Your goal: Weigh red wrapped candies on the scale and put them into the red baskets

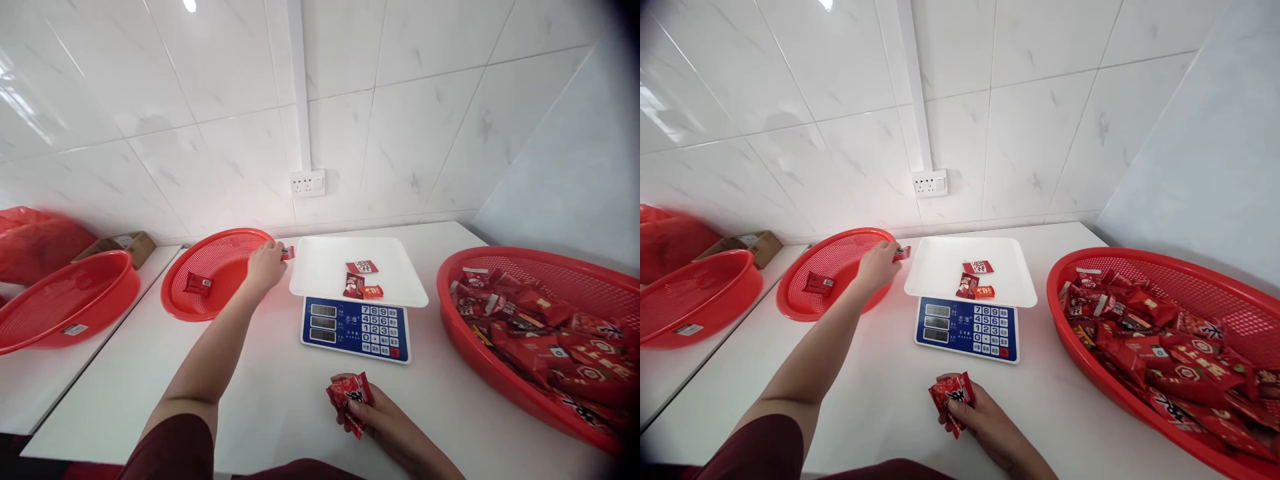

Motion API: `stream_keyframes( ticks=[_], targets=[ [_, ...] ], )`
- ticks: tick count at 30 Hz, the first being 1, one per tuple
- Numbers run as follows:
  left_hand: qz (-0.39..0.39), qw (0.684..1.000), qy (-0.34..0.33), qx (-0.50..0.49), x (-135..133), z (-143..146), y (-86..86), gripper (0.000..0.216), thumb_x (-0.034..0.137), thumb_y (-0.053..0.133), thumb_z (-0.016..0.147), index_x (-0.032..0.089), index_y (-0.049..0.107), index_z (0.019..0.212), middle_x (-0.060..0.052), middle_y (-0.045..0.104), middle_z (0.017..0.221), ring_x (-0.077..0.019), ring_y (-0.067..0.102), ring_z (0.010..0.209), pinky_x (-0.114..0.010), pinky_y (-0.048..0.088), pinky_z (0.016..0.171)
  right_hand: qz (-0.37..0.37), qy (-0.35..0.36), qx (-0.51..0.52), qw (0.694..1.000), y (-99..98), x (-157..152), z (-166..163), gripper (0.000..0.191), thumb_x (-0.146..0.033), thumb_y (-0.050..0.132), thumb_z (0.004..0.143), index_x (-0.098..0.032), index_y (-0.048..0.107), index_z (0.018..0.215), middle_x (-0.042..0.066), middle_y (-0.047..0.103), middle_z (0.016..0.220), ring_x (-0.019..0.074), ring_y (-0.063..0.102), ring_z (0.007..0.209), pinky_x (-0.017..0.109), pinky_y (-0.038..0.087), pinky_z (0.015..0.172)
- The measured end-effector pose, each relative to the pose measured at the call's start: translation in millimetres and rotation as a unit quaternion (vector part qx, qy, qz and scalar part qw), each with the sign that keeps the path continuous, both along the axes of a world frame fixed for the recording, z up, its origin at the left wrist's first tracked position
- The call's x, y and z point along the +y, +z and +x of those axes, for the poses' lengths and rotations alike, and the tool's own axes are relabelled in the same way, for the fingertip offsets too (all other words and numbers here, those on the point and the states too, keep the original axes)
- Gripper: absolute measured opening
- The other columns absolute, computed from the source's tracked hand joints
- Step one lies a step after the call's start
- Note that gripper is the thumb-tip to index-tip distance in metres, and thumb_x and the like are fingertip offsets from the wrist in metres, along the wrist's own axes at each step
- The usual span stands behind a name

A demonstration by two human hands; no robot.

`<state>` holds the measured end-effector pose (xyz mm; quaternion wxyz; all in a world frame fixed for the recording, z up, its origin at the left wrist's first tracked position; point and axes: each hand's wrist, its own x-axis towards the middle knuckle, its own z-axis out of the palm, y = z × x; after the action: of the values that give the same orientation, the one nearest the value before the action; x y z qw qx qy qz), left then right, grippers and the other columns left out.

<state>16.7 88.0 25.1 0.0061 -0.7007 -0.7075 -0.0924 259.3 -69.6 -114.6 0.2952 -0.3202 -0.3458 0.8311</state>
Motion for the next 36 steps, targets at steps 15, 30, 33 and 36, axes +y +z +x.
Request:
stream_keyframes(
  ticks=[15,30,33,36],
  targets=[
    [-0.109,0.948,-0.294,-0.06,27.8,129.9,-37.5,0.068,0.062,0.044,0.083,0.022,0.037,0.137,-0.013,0.038,0.145,-0.0281,0.031,0.136,-0.042,0.033,0.105,0.023,-0.018,0.002,1.0,0.2,-0.2,1.6,0.055,-0.049,0.072,0.071,-0.016,0.059,0.112,0.006,0.063,0.085,0.0178,0.057,0.075,0.03,0.041,0.069],
    [-0.064,0.974,-0.215,-0.011,39.9,123.5,-47.8,0.035,0.046,0.046,0.088,0.022,0.051,0.113,-0.008,0.059,0.107,-0.0242,0.061,0.096,-0.033,0.047,0.074,0.016,-0.012,-0.02,1.0,4.7,-1.1,-1.1,0.057,-0.052,0.073,0.068,-0.016,0.06,0.11,0.006,0.063,0.082,0.0191,0.056,0.074,0.031,0.04,0.068],
    [-0.042,0.981,-0.189,-0.015,39.2,112.3,-40.9,0.03,0.043,0.047,0.088,0.025,0.053,0.112,-0.006,0.061,0.106,-0.0233,0.061,0.097,-0.031,0.046,0.073,0.011,-0.015,-0.028,0.999,3.6,-0.7,-0.9,0.057,-0.052,0.072,0.069,-0.015,0.06,0.111,0.006,0.063,0.08,0.0194,0.056,0.074,0.031,0.04,0.069],
    [-0.001,0.992,-0.126,-0.022,37.0,82.3,-25.9,0.033,0.045,0.045,0.089,0.027,0.051,0.115,-0.005,0.06,0.112,-0.0229,0.061,0.098,-0.031,0.045,0.074,0.001,-0.027,-0.027,0.999,1.9,-1.0,-0.6,0.056,-0.051,0.072,0.069,-0.016,0.06,0.112,0.006,0.063,0.083,0.0193,0.057,0.075,0.032,0.041,0.07]
  ],
)
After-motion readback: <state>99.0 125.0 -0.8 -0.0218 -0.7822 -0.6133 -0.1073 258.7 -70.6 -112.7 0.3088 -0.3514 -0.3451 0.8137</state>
